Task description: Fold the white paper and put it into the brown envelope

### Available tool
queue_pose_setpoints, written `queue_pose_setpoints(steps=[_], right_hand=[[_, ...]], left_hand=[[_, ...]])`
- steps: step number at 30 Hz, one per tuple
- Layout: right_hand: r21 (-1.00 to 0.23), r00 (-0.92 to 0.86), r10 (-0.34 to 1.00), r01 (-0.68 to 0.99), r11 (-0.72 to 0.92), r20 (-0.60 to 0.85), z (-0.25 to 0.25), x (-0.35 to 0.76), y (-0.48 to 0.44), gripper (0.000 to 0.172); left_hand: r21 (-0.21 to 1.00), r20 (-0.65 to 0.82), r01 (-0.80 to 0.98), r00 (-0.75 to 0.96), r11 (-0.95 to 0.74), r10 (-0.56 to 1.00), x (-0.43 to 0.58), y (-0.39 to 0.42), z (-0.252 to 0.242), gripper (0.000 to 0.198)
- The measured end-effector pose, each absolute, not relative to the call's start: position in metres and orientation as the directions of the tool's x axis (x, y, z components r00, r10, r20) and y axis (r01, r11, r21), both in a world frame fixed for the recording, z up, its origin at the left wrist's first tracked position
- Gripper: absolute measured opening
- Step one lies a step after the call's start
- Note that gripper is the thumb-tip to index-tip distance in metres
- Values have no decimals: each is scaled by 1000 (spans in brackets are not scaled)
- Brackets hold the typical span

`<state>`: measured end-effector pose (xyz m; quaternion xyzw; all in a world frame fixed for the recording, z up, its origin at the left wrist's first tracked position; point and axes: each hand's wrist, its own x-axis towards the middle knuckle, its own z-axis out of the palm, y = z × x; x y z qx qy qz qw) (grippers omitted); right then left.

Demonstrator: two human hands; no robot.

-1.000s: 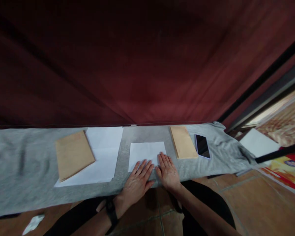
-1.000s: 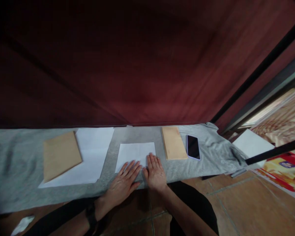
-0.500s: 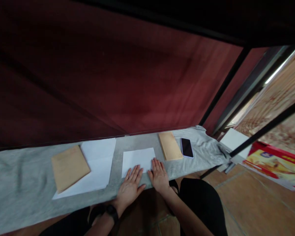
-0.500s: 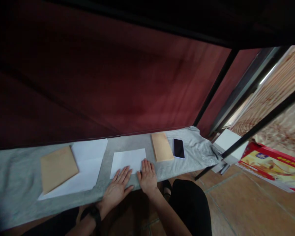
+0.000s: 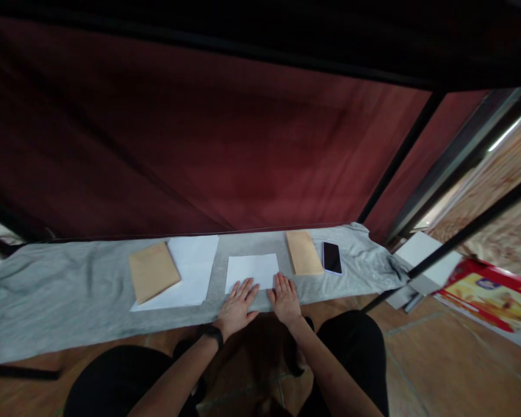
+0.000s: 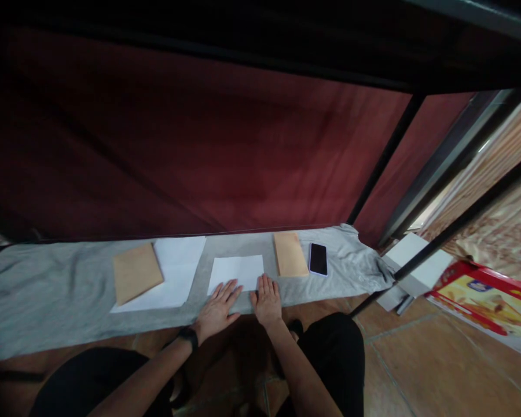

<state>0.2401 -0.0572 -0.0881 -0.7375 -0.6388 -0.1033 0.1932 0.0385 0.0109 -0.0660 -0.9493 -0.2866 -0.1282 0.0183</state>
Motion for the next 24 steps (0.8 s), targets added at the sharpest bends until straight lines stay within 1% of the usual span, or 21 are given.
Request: queue_pose_setpoints(steps=[6, 14, 19, 22, 24], right_hand=[[-154, 163, 900, 982, -109, 403, -86, 240, -64, 54], [-112, 113, 855, 992, -64, 506, -98, 244, -69, 52], [-81, 66, 848, 996, -28, 525, -105, 248, -75, 54], [-102, 69, 847, 995, -18, 527, -105, 249, -77, 55], [-142, 105, 847, 989, -35, 521, -102, 246, -73, 55]], left_hand=[[46, 242, 559, 798, -828, 552, 39, 9, -64, 72], [45, 209, 561, 804, -826, 557, 37, 9, -66, 76], [59, 209, 563, 801, -824, 562, 37, 10, -67, 75], [54, 233, 560, 798, -826, 556, 37, 9, -66, 75], [46, 265, 562, 790, -826, 552, 37, 8, -66, 73]])
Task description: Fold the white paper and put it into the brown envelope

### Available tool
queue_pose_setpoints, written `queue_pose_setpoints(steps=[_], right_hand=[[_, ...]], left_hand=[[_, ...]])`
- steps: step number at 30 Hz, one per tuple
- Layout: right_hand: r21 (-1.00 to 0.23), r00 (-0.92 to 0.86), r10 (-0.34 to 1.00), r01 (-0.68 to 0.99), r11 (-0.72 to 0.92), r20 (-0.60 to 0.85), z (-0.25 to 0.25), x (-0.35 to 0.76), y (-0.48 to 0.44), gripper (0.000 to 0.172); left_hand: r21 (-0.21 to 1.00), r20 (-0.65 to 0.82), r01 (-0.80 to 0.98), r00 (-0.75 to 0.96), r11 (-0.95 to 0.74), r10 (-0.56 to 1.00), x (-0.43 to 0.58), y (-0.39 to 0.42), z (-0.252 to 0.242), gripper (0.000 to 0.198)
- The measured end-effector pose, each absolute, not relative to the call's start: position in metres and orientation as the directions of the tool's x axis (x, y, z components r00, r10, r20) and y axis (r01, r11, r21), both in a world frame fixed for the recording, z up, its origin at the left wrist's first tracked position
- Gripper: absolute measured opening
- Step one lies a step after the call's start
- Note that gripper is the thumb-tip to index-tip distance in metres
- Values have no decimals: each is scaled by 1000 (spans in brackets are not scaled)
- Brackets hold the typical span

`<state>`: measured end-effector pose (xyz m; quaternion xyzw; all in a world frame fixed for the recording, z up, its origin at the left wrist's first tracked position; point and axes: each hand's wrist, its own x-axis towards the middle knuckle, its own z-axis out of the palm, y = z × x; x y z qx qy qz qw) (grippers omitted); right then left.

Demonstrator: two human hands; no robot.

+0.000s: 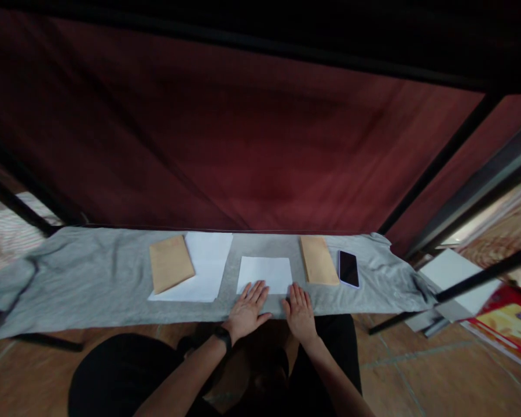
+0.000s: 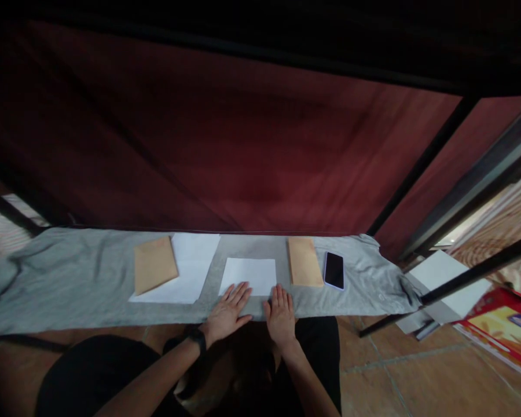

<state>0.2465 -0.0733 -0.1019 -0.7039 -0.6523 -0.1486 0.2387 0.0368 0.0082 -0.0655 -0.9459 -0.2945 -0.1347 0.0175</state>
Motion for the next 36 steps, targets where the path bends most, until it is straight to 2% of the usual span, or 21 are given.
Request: queue_pose_setpoints(steps=[4, 7, 9, 12, 19, 23, 27, 33, 36], right_hand=[[-255, 156, 871, 966, -37, 465, -91, 229, -52, 56], [-282, 57, 909, 957, 68, 412, -83, 209, -34, 55], [-277, 15, 925, 956, 98, 379, -82, 198, -28, 53], [-251, 42, 935, 967, 51, 352, -83, 196, -29, 51], [-170, 72, 873, 985, 13, 482, -92, 238, -49, 57], [-172, 69, 872, 985, 17, 484, -96, 256, -59, 57], [-247, 101, 885, 969, 17, 455, -90, 258, -54, 56], [-430, 91, 934, 900, 72, 347, -68, 240, -14, 59], [-476, 97, 951, 878, 58, 294, -66, 234, 4, 59]], left_hand=[[33, 298, 566, 781, -824, 548, 37, 8, -66, 65], [29, 277, 565, 788, -825, 550, 37, 9, -67, 60], [22, 257, 567, 793, -823, 553, 38, 9, -67, 58], [15, 249, 577, 789, -816, 562, 39, 8, -68, 59], [73, 338, 699, 654, -712, 677, 30, -4, -76, 63], [126, 346, 755, 575, -644, 742, 29, -8, -72, 59], [186, 325, 780, 525, -598, 786, 53, 3, -58, 54], [207, 237, 725, 615, -657, 752, 105, 35, -55, 56], [202, 187, 727, 629, -656, 755, 116, 49, -63, 59]])
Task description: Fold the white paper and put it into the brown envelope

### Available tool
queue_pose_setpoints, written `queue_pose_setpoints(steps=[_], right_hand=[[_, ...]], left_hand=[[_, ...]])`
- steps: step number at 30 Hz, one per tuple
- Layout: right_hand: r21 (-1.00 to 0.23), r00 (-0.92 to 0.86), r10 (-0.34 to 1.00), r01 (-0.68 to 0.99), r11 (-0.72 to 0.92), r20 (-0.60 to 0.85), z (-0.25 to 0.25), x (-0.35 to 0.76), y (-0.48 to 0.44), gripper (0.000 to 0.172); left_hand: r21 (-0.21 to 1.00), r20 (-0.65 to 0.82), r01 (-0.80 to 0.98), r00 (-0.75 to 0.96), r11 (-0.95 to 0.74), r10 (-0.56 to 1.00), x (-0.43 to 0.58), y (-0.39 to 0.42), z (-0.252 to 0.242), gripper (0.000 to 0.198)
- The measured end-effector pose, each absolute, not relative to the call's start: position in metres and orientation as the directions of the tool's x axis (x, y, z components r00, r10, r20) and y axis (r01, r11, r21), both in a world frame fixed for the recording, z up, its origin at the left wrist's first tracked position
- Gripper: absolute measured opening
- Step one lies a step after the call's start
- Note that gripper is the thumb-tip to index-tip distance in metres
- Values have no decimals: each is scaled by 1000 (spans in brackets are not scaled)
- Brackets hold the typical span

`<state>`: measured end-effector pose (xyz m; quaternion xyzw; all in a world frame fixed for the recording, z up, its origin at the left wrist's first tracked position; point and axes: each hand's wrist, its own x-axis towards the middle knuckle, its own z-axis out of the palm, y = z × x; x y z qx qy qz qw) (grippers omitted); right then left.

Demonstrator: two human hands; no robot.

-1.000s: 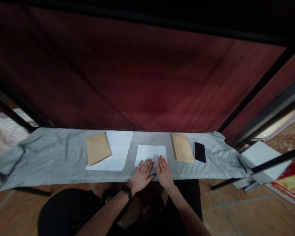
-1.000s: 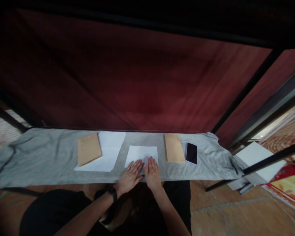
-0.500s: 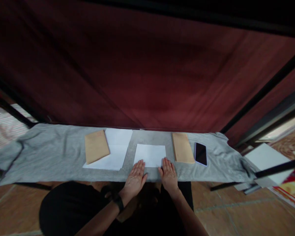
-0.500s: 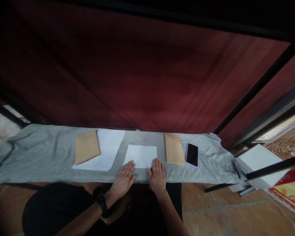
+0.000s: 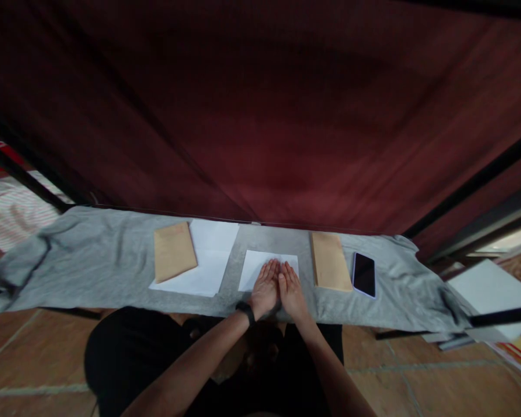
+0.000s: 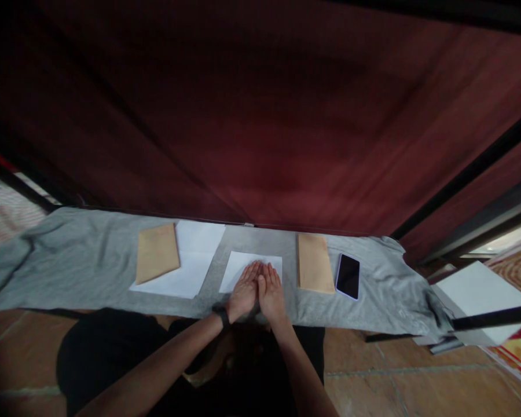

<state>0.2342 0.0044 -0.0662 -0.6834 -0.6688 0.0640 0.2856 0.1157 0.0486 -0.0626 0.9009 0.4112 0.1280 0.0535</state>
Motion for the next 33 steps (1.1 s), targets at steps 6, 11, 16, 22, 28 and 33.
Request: queue_pose_setpoints(steps=[6, 11, 16, 22, 28, 33], right_hand=[[-451, 93, 958, 892, 41, 271, -76, 227, 33, 57], [-359, 21, 955, 929, 91, 295, -77, 221, 50, 51], [-268, 34, 961, 963, 43, 276, -78, 224, 55, 48], [-225, 95, 943, 974, -22, 319, -83, 230, 54, 51], [-195, 139, 910, 979, -66, 391, -90, 241, 45, 55], [-209, 202, 887, 970, -124, 415, -91, 254, 34, 57]], left_hand=[[183, 147, 776, 586, -604, 797, 111, 69, -76, 56], [164, 150, 809, 546, -565, 825, 105, 79, -81, 54], [167, 186, 819, 520, -549, 833, 99, 84, -81, 53], [197, 197, 856, 442, -477, 875, 92, 85, -78, 54], [181, 170, 881, 409, -437, 896, 80, 84, -74, 57], [167, 163, 914, 344, -370, 925, 73, 81, -71, 57]])
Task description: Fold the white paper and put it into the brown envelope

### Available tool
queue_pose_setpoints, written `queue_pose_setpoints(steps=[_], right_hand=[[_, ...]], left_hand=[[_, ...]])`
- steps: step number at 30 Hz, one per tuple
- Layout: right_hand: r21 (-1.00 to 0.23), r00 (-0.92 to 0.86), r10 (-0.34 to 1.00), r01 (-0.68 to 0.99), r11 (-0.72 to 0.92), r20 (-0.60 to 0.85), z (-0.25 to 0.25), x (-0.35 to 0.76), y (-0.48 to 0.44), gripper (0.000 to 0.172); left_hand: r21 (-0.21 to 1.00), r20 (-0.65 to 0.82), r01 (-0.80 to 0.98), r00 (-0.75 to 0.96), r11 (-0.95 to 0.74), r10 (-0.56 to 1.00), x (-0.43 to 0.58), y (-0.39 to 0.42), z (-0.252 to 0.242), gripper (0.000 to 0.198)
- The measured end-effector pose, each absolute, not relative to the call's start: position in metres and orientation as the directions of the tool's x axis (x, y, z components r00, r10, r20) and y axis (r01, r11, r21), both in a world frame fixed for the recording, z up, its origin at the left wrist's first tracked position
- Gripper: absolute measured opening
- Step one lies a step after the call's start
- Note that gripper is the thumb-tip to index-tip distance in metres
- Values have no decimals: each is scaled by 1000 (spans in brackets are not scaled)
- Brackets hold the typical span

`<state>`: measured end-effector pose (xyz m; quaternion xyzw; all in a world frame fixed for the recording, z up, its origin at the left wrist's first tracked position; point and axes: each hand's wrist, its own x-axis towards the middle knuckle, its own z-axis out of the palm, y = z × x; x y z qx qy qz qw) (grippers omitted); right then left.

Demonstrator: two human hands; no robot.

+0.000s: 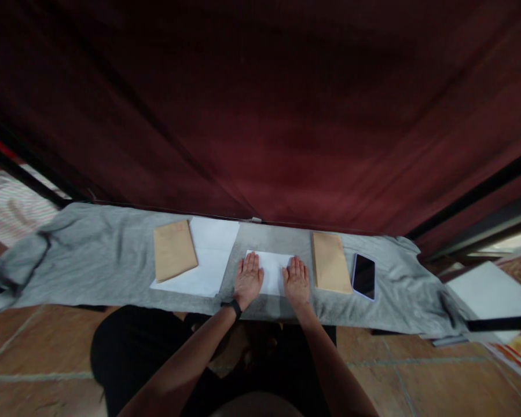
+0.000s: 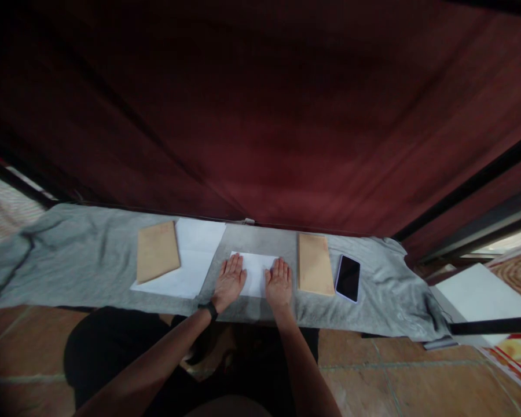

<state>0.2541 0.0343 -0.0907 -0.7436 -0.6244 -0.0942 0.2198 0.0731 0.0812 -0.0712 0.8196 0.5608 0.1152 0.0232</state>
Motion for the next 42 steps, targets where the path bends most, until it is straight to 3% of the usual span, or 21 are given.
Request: queue_pose_setpoints(steps=[4, 8, 11, 21, 37, 42], right_hand=[[-242, 250, 886, 957, -163, 391, -85, 255, 31, 56], [-261, 75, 933, 965, 20, 351, -79, 235, 36, 49], [-247, -36, 945, 961, 122, 325, -78, 221, 39, 47], [-209, 43, 961, 978, 15, 272, -75, 226, 38, 47], [-216, 235, 894, 963, -161, 381, -78, 247, 19, 54], [-238, 42, 936, 970, 46, 350, -72, 222, 20, 47]], left_hand=[[182, 197, 904, 352, -387, 915, 77, 80, -67, 56], [204, 192, 807, 521, -553, 831, 94, 78, -65, 53], [194, 142, 794, 558, -576, 817, 104, 77, -67, 54], [146, 155, 830, 518, -538, 841, 83, 89, -65, 55], [183, 209, 884, 393, -431, 895, 61, 80, -62, 57], [200, 272, 776, 542, -598, 795, 79, 63, -63, 54]])
